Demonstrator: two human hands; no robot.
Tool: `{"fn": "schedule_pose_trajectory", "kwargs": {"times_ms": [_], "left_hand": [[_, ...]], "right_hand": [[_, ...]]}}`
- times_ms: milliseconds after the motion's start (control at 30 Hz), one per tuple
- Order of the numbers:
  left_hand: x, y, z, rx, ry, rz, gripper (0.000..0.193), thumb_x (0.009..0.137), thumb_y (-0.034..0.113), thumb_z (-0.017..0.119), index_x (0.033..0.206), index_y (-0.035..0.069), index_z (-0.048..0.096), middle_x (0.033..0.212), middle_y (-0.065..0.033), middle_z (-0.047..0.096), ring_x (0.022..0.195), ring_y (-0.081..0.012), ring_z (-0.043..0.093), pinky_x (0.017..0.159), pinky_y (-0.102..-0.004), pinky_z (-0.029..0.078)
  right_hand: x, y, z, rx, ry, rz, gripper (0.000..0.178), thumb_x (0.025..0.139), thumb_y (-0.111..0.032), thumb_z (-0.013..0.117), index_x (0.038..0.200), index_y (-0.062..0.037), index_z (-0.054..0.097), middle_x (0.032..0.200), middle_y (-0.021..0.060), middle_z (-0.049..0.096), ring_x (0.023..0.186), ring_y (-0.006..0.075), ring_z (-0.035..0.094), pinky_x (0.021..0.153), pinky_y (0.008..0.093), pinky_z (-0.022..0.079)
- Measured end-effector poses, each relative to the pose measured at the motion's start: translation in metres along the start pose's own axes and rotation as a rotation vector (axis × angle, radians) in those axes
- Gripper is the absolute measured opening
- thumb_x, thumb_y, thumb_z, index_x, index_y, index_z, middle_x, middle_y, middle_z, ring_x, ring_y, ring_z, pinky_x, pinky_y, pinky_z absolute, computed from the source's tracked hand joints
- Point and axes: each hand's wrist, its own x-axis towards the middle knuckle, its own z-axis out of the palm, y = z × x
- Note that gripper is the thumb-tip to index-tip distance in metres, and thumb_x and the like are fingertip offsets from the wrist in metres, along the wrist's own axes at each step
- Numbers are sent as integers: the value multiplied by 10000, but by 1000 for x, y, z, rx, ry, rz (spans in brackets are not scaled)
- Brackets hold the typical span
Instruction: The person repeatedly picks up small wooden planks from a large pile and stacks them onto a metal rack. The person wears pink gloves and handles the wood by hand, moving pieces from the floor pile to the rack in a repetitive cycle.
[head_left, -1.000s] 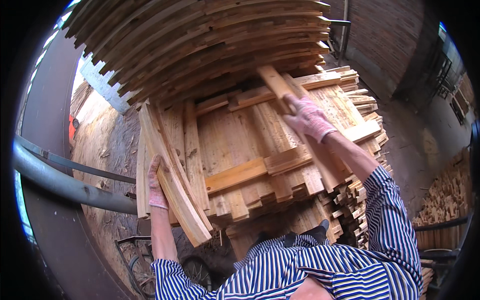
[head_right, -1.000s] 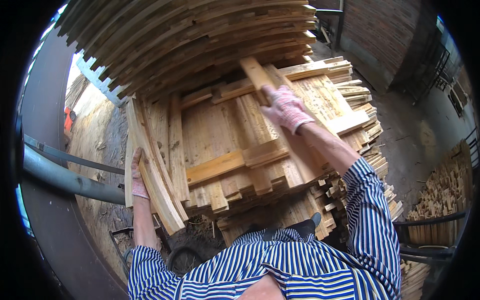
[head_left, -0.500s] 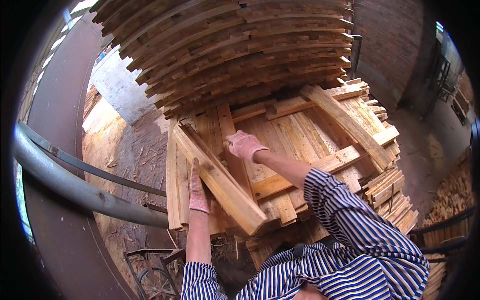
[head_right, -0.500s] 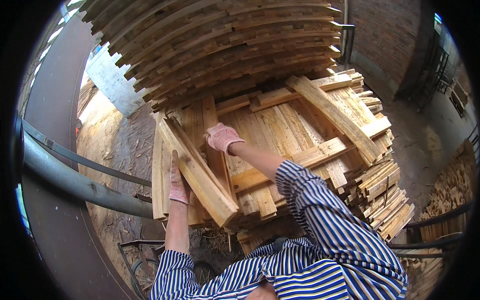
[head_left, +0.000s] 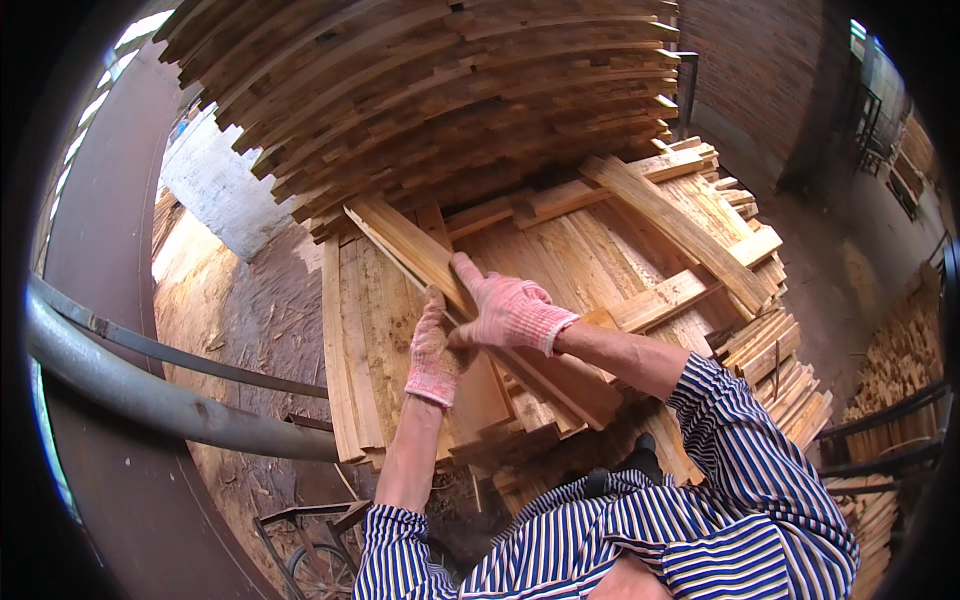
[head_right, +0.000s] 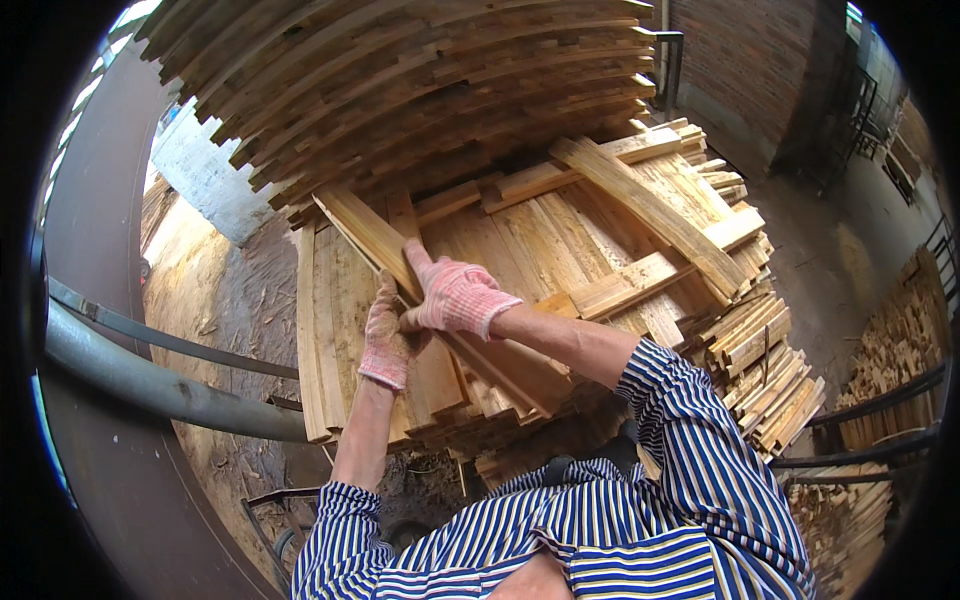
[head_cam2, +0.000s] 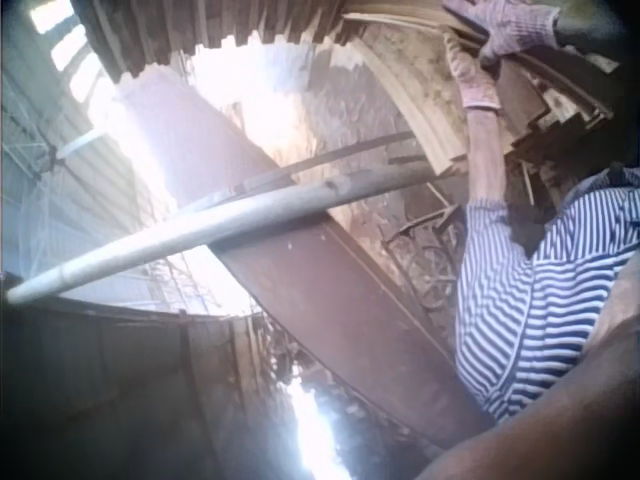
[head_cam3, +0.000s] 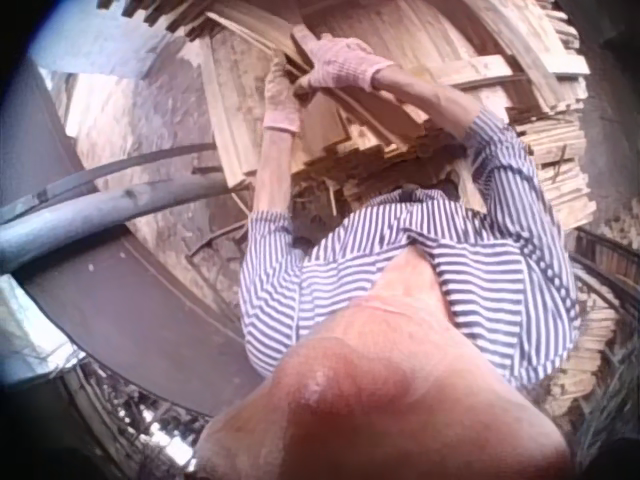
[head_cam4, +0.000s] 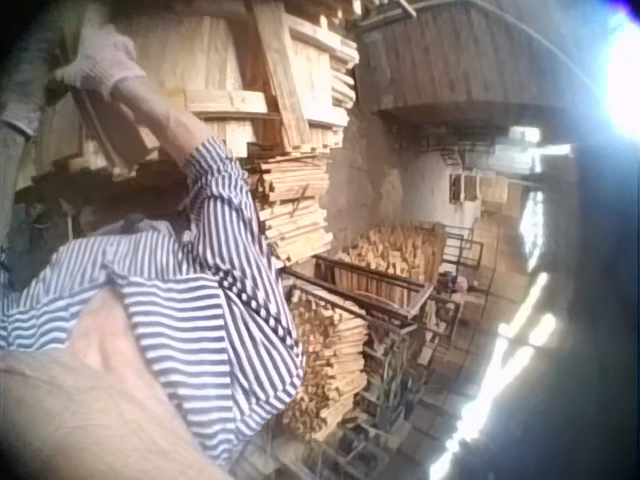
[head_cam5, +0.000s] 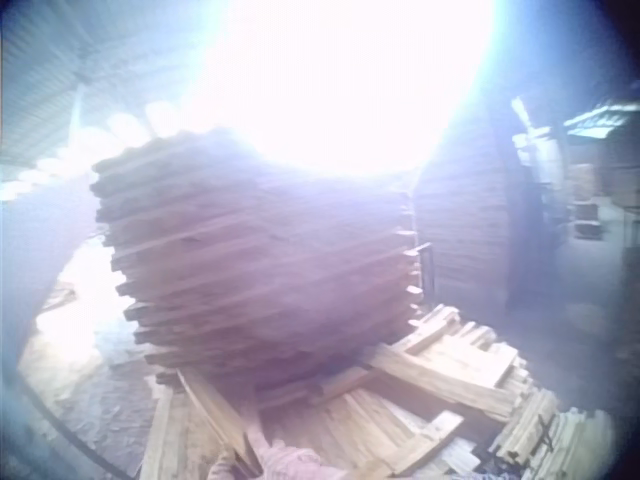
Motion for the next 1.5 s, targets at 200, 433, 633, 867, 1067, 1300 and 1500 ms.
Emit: {"fn": "schedule_pose_trajectory", "kwargs": {"times_ms": [200, 433, 633, 867, 1067, 1300, 1500], "left_hand": [[8, -22, 70, -252, 86, -266, 505, 1035, 494, 502, 1367, 115, 537, 1299, -117, 635, 1187, -313, 614, 1023, -489, 523], [-6, -16, 101, -344, -81, -312, 453, 1050, 405, 518, 1353, 70, 550, 1324, -133, 625, 1206, -320, 605, 1035, -466, 520], [-22, 8, 75, 307, 49, 1, 412, 968, 305, 656, 1277, 42, 589, 1135, -161, 660, 1069, -299, 656, 954, -450, 569], [-5, 29, -8, -97, 27, -47, 457, 1015, 304, 581, 1331, -16, 498, 1203, -222, 640, 1109, -396, 627, 974, -547, 538], [0, 29, 6, -43, 141, -88, 383, 1030, 348, 568, 1254, 37, 573, 1159, -129, 664, 1056, -271, 662, 943, -388, 566], [23, 23, 48, 1222, -236, 214, 598, 1073, 426, 445, 1544, 71, 342, 1558, -140, 428, 1394, -303, 454, 1088, -398, 449], [72, 3, 25, 2150, -204, 508, 669, 1038, 468, 413, 1555, 55, 318, 1588, -192, 360, 1500, -361, 263, 1234, -457, 195]], "right_hand": [[4, 54, -2, 73, 160, 112, 1005, 821, -488, 687, 1613, -173, 156, 1366, 266, 568, 1236, 410, 582, 1020, 455, 486], [15, 69, -21, 202, 180, 62, 988, 763, -411, 712, 1596, -166, 241, 1309, 271, 615, 1204, 409, 606, 1011, 435, 495], [33, 105, -5, 161, 291, 221, 877, 792, -307, 674, 1579, -202, 300, 1315, 263, 609, 1169, 393, 629, 1000, 437, 504], [100, 85, 71, 1, 240, 225, 753, 995, -551, 438, 1568, -97, 258, 1430, 302, 499, 1194, 475, 599, 940, 574, 511], [92, 74, 61, 416, 289, 41, 716, 970, -558, 508, 1485, -72, 401, 1437, 311, 470, 1354, 444, 462, 1067, 501, 441], [18, 87, 19, 272, 285, 97, 737, 902, -408, 661, 1546, -209, 362, 1288, 260, 562, 1195, 396, 592, 1029, 454, 476], [61, 124, 50, 256, 335, 254, 656, 981, -584, 452, 1486, -166, 420, 1308, 334, 544, 1201, 477, 572, 992, 513, 484]]}}
